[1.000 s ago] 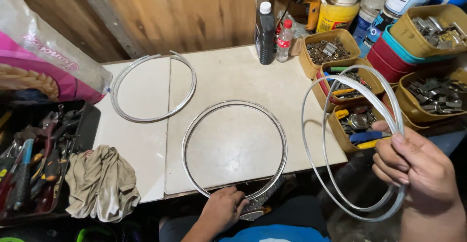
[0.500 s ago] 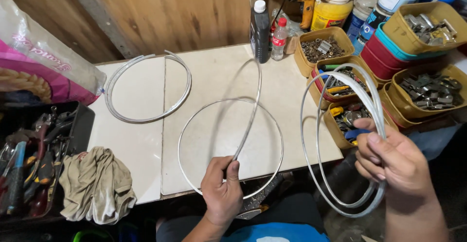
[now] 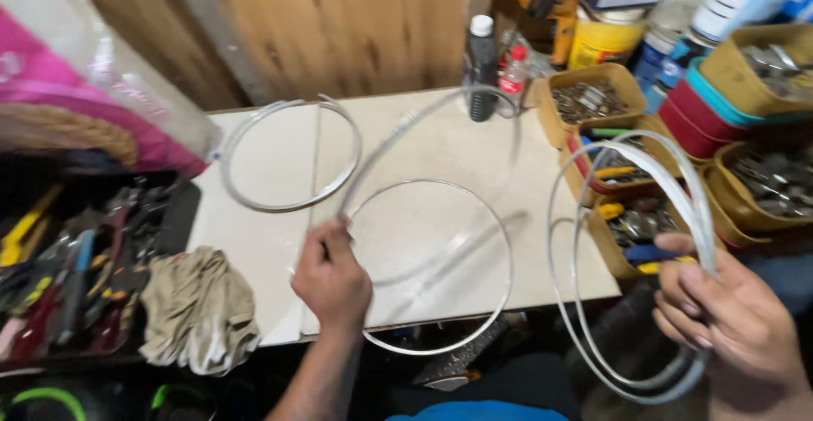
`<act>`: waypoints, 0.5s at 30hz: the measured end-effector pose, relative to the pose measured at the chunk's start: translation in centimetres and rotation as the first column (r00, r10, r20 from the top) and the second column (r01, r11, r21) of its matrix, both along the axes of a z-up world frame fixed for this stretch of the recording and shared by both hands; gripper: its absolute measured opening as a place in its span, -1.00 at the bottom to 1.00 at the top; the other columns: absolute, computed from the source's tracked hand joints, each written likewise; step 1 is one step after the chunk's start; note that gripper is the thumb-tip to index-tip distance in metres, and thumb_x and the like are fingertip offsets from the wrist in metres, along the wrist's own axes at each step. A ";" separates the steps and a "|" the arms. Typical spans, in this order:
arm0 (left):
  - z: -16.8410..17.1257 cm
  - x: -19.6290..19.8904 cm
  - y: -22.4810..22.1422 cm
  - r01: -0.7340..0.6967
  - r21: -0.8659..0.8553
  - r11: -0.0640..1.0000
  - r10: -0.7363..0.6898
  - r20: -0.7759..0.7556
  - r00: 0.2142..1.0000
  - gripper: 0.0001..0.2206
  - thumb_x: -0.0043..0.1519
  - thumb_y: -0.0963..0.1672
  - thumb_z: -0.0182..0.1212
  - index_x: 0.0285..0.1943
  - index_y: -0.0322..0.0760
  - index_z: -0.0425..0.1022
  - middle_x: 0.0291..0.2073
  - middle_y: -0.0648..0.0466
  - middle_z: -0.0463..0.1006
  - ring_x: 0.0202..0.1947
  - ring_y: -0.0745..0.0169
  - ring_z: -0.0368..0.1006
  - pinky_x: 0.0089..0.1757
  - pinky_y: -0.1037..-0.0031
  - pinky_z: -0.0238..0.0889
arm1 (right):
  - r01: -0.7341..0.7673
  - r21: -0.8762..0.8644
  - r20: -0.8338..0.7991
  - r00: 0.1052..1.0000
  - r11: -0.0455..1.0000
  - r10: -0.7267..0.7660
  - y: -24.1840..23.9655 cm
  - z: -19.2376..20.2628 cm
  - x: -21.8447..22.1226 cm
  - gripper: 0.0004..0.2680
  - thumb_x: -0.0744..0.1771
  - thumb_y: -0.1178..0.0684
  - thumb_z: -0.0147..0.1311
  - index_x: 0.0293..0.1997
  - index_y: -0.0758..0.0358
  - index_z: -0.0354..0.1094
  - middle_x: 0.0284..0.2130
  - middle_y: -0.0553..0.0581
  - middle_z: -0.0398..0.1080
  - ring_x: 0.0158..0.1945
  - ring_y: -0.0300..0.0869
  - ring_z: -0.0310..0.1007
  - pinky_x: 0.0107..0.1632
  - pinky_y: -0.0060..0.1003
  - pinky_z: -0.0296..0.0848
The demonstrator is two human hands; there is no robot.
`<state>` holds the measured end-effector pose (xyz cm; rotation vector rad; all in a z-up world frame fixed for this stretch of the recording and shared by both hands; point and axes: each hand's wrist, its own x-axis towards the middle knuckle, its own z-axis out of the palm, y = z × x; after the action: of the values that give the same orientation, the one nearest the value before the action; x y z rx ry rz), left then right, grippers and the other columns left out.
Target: Assembling and cleaning circular metal components using a hammer, pliers, and a cloth
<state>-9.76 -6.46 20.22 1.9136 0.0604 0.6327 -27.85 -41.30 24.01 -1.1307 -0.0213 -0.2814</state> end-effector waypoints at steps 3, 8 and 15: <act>1.5 4.0 1.7 -0.073 0.014 0.997 0.066 0.288 0.955 -0.79 0.42 -0.11 0.08 -0.21 -0.26 0.57 -0.29 0.07 0.61 -0.19 0.17 0.53 -0.06 0.37 0.32 | 0.086 -0.060 -0.069 0.994 0.994 -0.090 0.7 0.8 -0.2 -0.73 0.41 0.16 -0.19 0.25 0.35 0.27 -0.59 0.03 0.00 -0.74 -0.40 -0.11 -0.64 -0.49 -0.12; 4.0 10.9 3.3 -0.172 0.429 0.887 -0.249 0.758 0.602 -0.79 0.46 -0.17 0.01 -0.15 -0.41 0.53 -0.37 -0.07 0.52 -0.40 -0.10 0.38 -0.26 0.17 0.27 | 0.023 -0.061 -0.030 0.999 0.998 -0.024 -0.4 -0.7 0.1 -0.74 0.42 0.15 -0.20 0.25 0.39 0.24 -0.61 0.03 0.02 -0.77 -0.37 -0.09 -0.71 -0.43 -0.01; -14.2 14.4 1.3 -0.337 0.769 0.543 -0.172 0.494 0.852 -0.72 0.29 0.02 0.18 -0.06 -0.25 0.48 -0.36 -0.02 0.37 -0.36 -0.05 0.30 -0.28 0.15 0.13 | -0.171 -0.007 0.037 0.985 0.985 0.171 -2.6 -2.9 -0.3 -0.71 0.42 0.16 -0.17 0.32 0.38 0.20 -0.61 0.10 0.15 -0.81 -0.33 -0.02 -0.73 -0.36 0.07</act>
<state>4.62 -5.12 6.05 2.5852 -0.6300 1.4389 -28.12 -43.94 21.12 -1.1193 -0.1517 -0.1492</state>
